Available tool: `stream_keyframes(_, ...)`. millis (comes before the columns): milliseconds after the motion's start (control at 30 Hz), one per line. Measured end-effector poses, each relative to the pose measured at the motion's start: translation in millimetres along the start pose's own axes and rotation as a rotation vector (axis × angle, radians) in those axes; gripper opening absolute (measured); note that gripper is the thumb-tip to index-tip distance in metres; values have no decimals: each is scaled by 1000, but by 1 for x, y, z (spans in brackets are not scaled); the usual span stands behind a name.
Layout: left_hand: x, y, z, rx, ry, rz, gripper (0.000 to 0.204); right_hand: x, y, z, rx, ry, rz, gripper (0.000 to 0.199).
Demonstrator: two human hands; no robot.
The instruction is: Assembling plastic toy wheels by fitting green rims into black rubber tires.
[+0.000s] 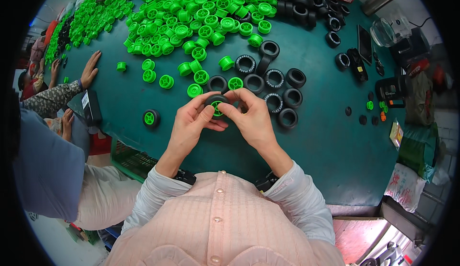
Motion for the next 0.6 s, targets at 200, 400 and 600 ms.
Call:
stream_keyframes(200, -3, 1, -2, 112, -45, 147, 44, 4, -5, 12, -70, 120, -199, 24)
stream_keyframes(400, -7, 19, -1, 198, -14, 68, 39, 11, -22, 37, -131, 147, -209, 24)
stream_keyframes(600, -2, 54, 0, 304, 41, 27, 30, 10, -36, 73, -264, 11, -204, 21)
Point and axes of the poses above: each hand's wrist, its own z-axis away from the middle knuckle, its own y-axis out of the palm, x = y × z, the point moved 1 cm from there along -z, towards the middle knuckle, and after that the axes turned 10 degrees about -z, right-handed, at the moved point
